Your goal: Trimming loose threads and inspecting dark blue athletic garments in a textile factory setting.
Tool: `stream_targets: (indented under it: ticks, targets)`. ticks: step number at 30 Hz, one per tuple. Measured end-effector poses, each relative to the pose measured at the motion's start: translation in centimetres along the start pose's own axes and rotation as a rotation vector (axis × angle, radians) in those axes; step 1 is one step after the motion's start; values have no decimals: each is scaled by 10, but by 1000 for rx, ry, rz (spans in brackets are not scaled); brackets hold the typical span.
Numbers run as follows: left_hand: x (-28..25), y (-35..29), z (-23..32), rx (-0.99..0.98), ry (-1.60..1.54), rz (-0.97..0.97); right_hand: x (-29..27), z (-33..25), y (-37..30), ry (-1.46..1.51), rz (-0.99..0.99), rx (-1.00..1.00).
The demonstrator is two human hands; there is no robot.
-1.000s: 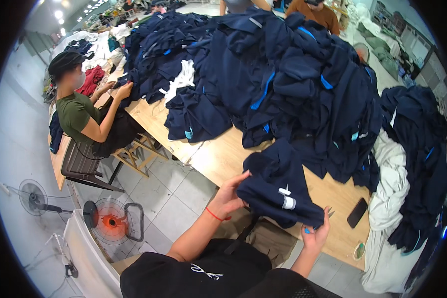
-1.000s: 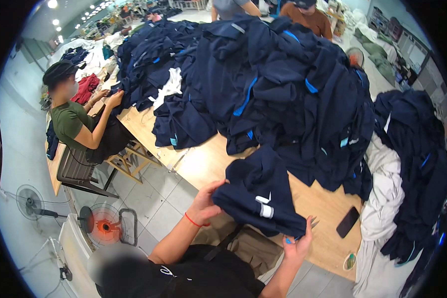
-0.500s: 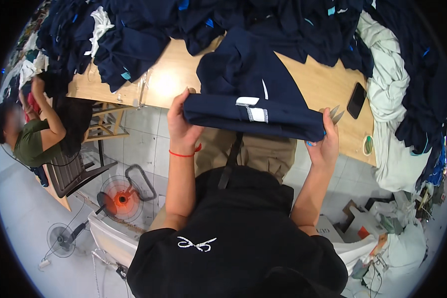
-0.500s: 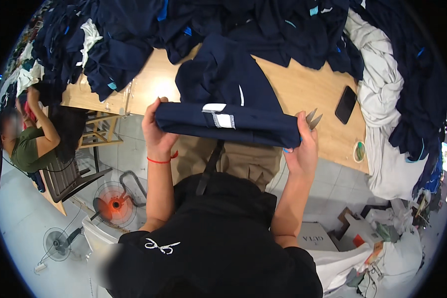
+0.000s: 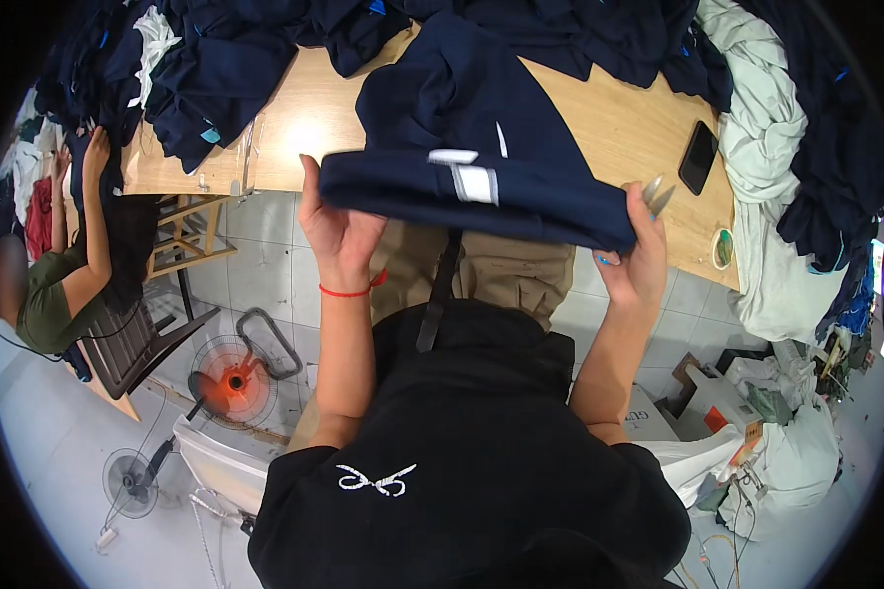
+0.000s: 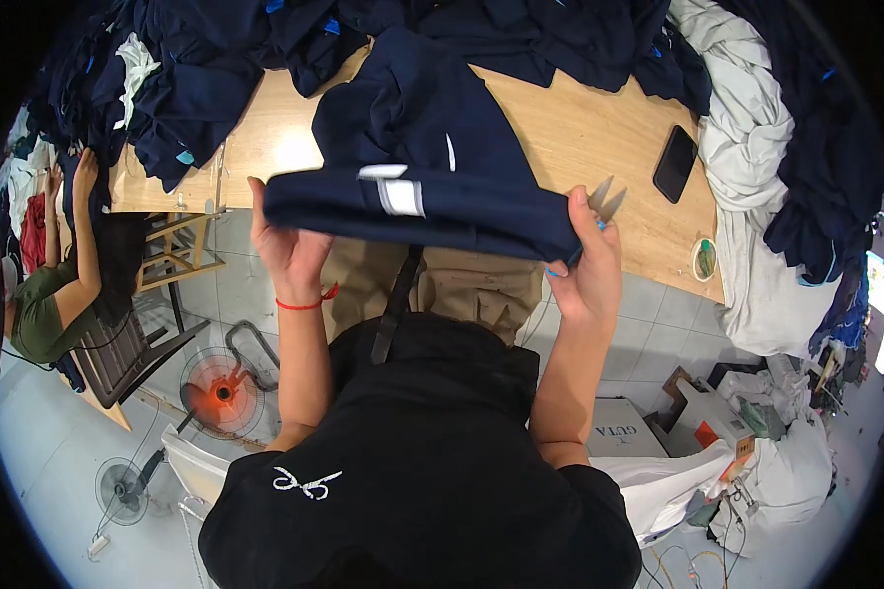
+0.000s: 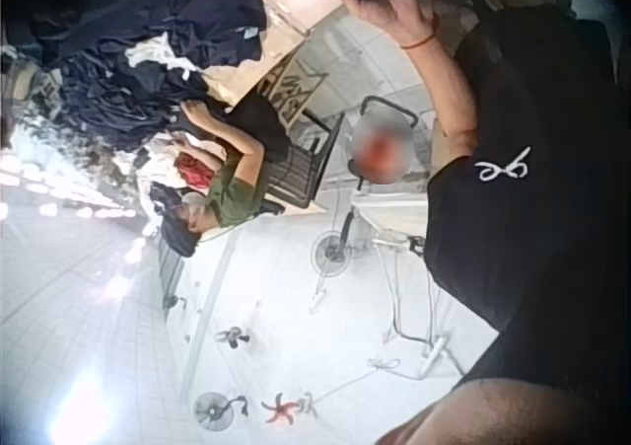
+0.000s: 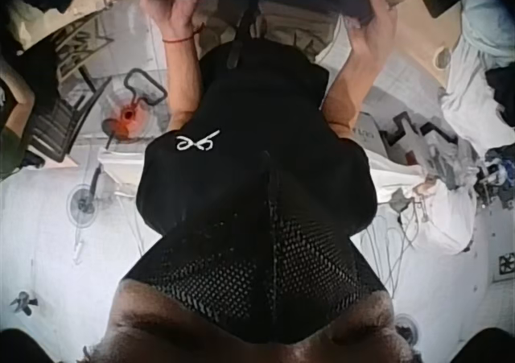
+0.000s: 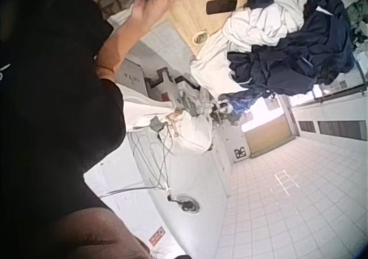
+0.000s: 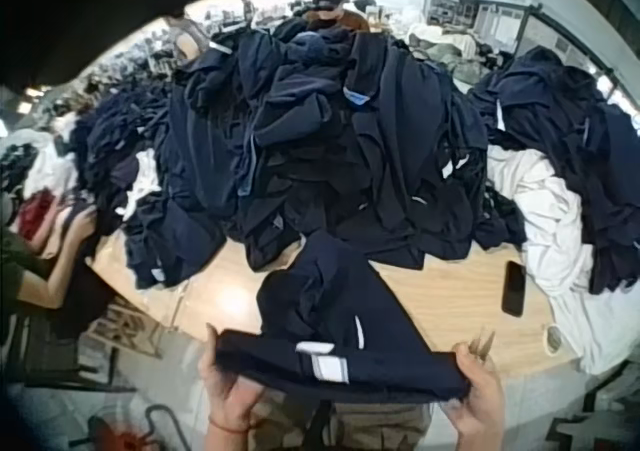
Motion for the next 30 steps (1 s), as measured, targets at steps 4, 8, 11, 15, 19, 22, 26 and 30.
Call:
stream_targets:
  ticks: [4, 8, 11, 15, 19, 22, 26, 30]
  targets:
    - [17, 3, -15, -129, -390, -88, -7, 24, 21, 397, -225, 268]
    - [18, 0, -11, -27, -482, -9, -2, 33, 18, 650, -147, 553]
    - [18, -3, -13, -7, -449, 55, -10, 33, 22, 713, -95, 584]
    - [23, -6, -18, -10, -379, 82, -5, 25, 19, 685, -95, 531]
    - [-14, -16, -11, -46, 151, 186, 8, 17, 9, 579, -148, 432]
    - [-40, -20, 13, -56, 1567, 419, 8, 8, 5, 261, -165, 134]
    - [46, -7, -33, 349, 1596, 100, 44, -3, -10, -26, -337, -65]
    - [100, 7, -92, 455, 1871, -240, 67, -22, -21, -174, -408, -152]
Point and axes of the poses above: each hand's wrist, its own y-axis towards the middle knuckle, its own x-axis out of the palm, z = x × y, the point moved 8 cm from there along y, towards the middle knuckle, and after that the axes turned 7 degrees about z, right-handed, at the moved point
